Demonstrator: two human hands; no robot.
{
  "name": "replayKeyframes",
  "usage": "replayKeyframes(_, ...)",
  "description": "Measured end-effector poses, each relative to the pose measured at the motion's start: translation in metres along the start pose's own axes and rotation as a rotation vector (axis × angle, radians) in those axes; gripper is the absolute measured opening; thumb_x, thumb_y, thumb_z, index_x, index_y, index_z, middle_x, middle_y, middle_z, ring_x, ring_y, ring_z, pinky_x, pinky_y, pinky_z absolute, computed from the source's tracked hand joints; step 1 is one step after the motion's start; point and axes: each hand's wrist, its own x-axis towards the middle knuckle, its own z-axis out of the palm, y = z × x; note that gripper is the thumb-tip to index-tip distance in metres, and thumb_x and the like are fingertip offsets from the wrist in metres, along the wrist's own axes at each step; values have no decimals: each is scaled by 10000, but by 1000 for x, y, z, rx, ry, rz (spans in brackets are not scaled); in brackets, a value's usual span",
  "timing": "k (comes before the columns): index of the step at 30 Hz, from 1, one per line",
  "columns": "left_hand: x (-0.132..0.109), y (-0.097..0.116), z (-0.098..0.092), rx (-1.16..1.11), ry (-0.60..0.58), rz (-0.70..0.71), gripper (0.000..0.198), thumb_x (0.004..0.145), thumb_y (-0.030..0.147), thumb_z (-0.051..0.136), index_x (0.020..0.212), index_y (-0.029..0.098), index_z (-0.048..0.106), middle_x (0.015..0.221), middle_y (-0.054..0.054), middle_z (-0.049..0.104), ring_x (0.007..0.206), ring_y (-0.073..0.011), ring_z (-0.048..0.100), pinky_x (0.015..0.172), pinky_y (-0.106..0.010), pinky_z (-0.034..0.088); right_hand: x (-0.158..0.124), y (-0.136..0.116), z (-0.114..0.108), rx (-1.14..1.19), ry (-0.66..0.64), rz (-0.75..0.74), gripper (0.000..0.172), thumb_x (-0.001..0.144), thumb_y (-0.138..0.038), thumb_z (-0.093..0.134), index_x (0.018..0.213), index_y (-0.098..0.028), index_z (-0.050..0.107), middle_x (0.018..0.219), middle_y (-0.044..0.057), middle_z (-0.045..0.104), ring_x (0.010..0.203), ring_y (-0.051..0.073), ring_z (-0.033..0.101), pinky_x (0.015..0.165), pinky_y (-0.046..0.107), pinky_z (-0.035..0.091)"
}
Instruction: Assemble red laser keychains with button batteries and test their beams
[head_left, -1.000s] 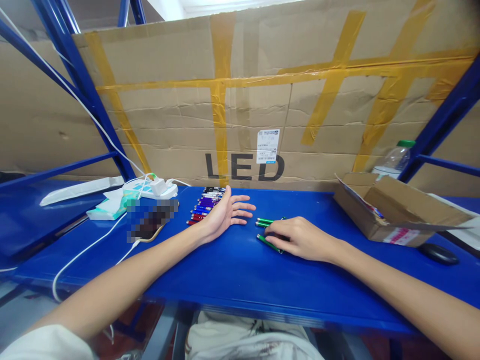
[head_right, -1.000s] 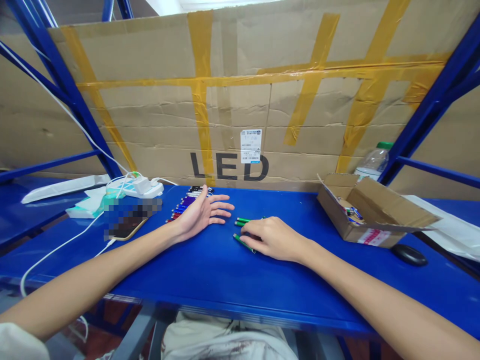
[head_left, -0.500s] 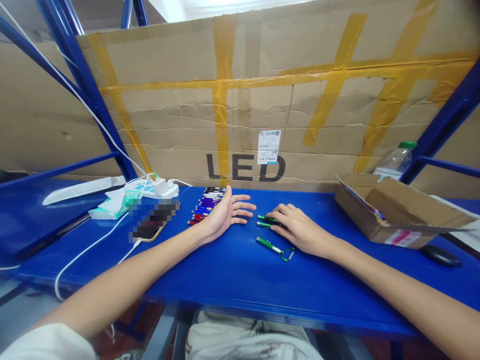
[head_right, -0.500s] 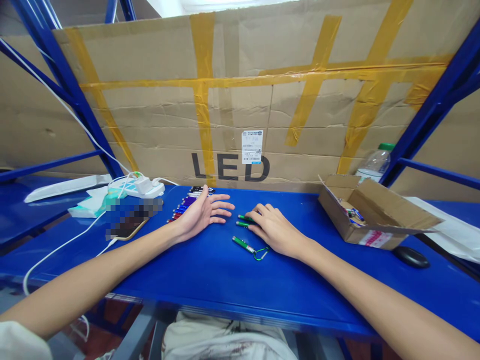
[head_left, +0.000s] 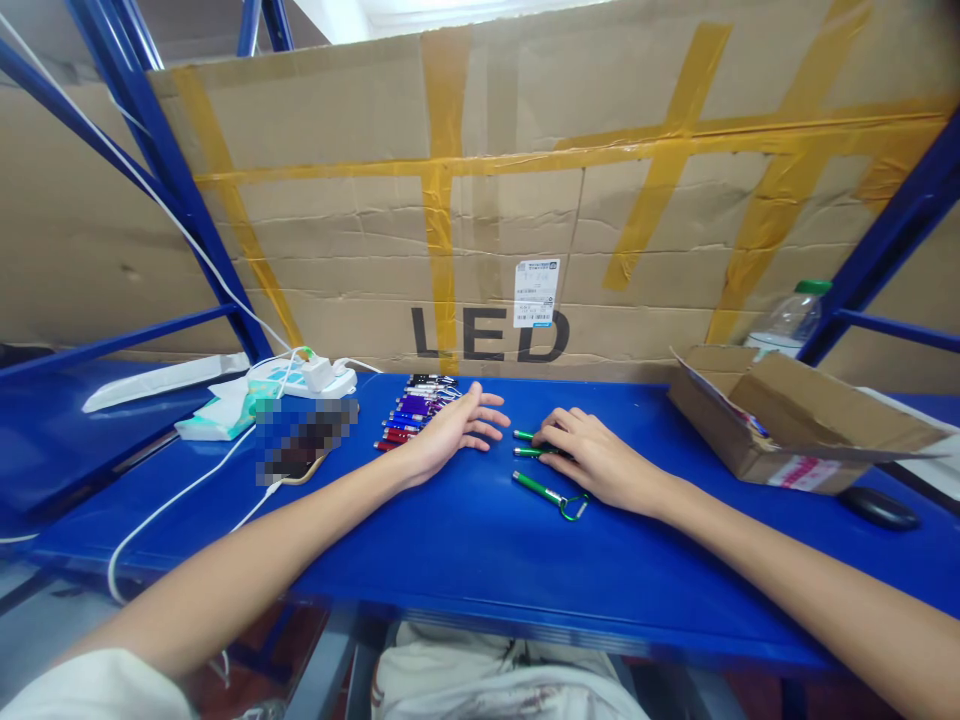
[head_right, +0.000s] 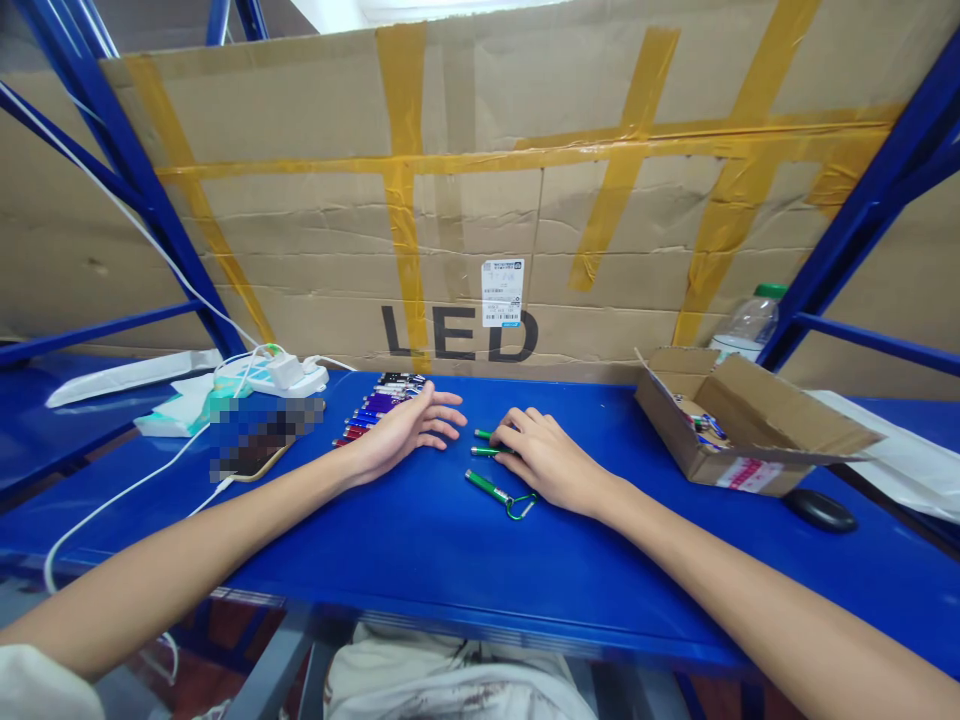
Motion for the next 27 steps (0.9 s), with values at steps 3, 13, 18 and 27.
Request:
replayKeyframes(3, -5, -4, 1, 370, -96, 196, 523, 1023, 659, 566, 1131, 174, 726, 1003, -98, 729, 875, -216, 665, 807, -325, 515, -1, -1, -1, 4, -6, 6, 153, 1113, -304, 522, 1158, -228, 647, 1141, 108, 647, 989, 275, 591, 856, 419, 460)
replayKeyframes(13, -27, 1, 10, 1009, -459, 521, 191, 1035, 387, 686, 1127, 229, 741, 1176, -71, 660, 1148, -240, 597, 1057, -356, 457, -1, 1, 2, 38, -9, 26, 129, 1122, -320, 509, 1073, -229, 586, 1084, 81, 658, 965, 262, 571, 845, 397, 428)
replayKeyframes(18, -24, 1, 6, 1029, -425, 512, 189, 1032, 394, 694, 1075, 211, 711, 1114, -62, 683, 1086, -233, 600, 993, -341, 465, -1, 0, 0, 45, -25, 14, 134, 1124, -332, 505, 1107, -231, 592, 1107, 91, 647, 981, 270, 571, 847, 400, 437)
replayKeyframes(27, -27, 2, 8, 1124, -451, 617, 234, 1074, 398, 619, 1203, 232, 719, 1201, -79, 677, 1105, -244, 616, 1034, -363, 453, -1, -4, 0, 84, 22, -22, 164, 1139, -310, 453, 1109, -226, 591, 1081, 83, 649, 948, 255, 560, 837, 387, 436)
